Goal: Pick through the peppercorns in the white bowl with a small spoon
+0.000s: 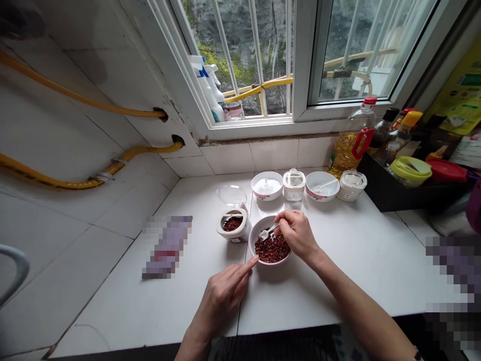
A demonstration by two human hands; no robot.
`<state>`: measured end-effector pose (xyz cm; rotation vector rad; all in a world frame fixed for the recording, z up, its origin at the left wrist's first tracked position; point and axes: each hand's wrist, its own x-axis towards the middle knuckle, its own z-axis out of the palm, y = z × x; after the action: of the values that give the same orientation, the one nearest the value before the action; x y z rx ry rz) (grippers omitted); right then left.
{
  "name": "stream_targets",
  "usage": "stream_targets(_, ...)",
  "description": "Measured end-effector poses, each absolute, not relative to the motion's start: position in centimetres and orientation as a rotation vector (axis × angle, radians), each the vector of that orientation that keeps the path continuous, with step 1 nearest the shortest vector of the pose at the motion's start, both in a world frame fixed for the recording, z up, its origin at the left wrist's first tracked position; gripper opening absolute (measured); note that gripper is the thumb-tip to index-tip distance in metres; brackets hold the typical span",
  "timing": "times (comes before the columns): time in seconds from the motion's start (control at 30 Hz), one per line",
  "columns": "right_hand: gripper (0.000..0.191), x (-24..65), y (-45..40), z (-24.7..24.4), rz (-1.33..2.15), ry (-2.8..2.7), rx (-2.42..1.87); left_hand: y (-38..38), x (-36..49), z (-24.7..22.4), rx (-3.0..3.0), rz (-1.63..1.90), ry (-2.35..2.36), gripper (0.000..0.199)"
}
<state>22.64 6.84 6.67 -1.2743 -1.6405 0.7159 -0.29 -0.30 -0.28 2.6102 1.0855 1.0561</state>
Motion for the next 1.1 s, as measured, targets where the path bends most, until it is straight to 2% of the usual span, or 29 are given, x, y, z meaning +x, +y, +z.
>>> stream_targets(0.1,0.019,22.6,6.9,6.6,0.674,-1.655,-1.273,-0.3,-0.3,-0.2,2.617,1.049,1.085,0.064)
stream_targets(0.33,0.015,22.7,7.2,6.5,1.091,-1.353,-1.264,-0.4,-0.3,-0.1,2.632,1.027,1.108,0.064)
stream_targets(0.53,0.024,22.0,7.3,7.4,1.133,-1.265,-1.168,-0.2,-0.1,-0.1,2.648,1.051,1.100,0.065)
stream_targets(0.67,0.021,20.2,7.0,7.5,0.933,-1.440,-1.047,-0.1,-0.1,-0.2,2.665,1.070,1.084,0.065)
stream_targets(0.87,0.028,19.0,6.8,6.9,0.288,-1.966,-0.876,-0.1,-0.2,-0.2,2.684,1.069,1.080,0.065)
stream_targets(1.1,0.019,22.7,6.9,7.7,0.223,-1.785,-1.087,-0.2,-0.2,-0.1,2.656,1.034,1.095,0.064)
